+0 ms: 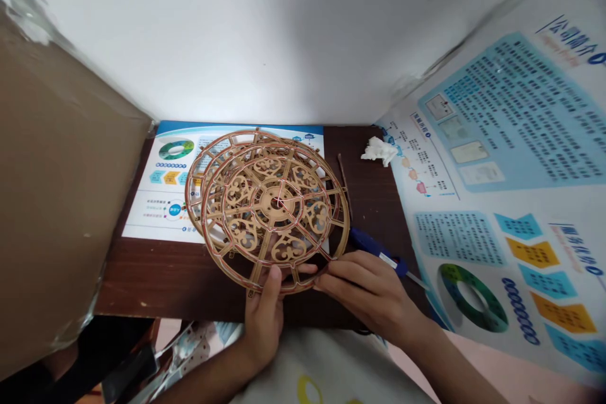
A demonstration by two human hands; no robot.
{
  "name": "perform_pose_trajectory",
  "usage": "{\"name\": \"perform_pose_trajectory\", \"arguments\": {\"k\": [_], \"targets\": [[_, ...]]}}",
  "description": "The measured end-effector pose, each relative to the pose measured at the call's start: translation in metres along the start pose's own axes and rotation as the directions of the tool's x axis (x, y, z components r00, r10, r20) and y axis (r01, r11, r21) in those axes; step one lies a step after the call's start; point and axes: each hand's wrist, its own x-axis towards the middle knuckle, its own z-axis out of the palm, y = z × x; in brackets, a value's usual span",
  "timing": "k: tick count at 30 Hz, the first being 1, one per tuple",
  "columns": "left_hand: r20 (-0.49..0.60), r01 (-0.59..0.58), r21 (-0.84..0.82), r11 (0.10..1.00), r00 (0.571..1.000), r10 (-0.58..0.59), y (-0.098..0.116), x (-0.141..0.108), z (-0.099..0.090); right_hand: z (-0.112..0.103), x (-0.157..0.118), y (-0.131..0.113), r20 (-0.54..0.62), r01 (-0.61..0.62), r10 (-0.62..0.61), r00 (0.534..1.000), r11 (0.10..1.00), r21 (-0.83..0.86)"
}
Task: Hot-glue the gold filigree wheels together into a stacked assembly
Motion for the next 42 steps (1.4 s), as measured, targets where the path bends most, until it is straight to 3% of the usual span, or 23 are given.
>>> {"name": "perform_pose_trajectory", "arguments": {"k": [11,27,37,42], "targets": [[0.081,0.019,-0.043,0.999,0.997,-0.015,0.009,0.002,0.007,-0.004,0.003,-0.002,-0.011,0.014,-0.013,1.000,1.000,0.004],[0.078,0.039,-0.014,0.999,0.996,-0.038,0.012,0.001,0.010,0.000,0.000,-0.004,-0.032,-0.026,0.027,0.999,0.999,0.044],[0.096,0.007,0.014,1.000,0.995,-0.008,0.004,-0.001,0.002,0.002,-0.007,-0.002,-0.087,-0.064,0.065,0.994,0.998,0.014],[0.040,-0.027,0.015,1.000,0.999,0.027,0.002,0.000,-0.001,-0.007,-0.015,-0.008,-0.170,-0.197,0.178,0.969,0.975,-0.104]]}}
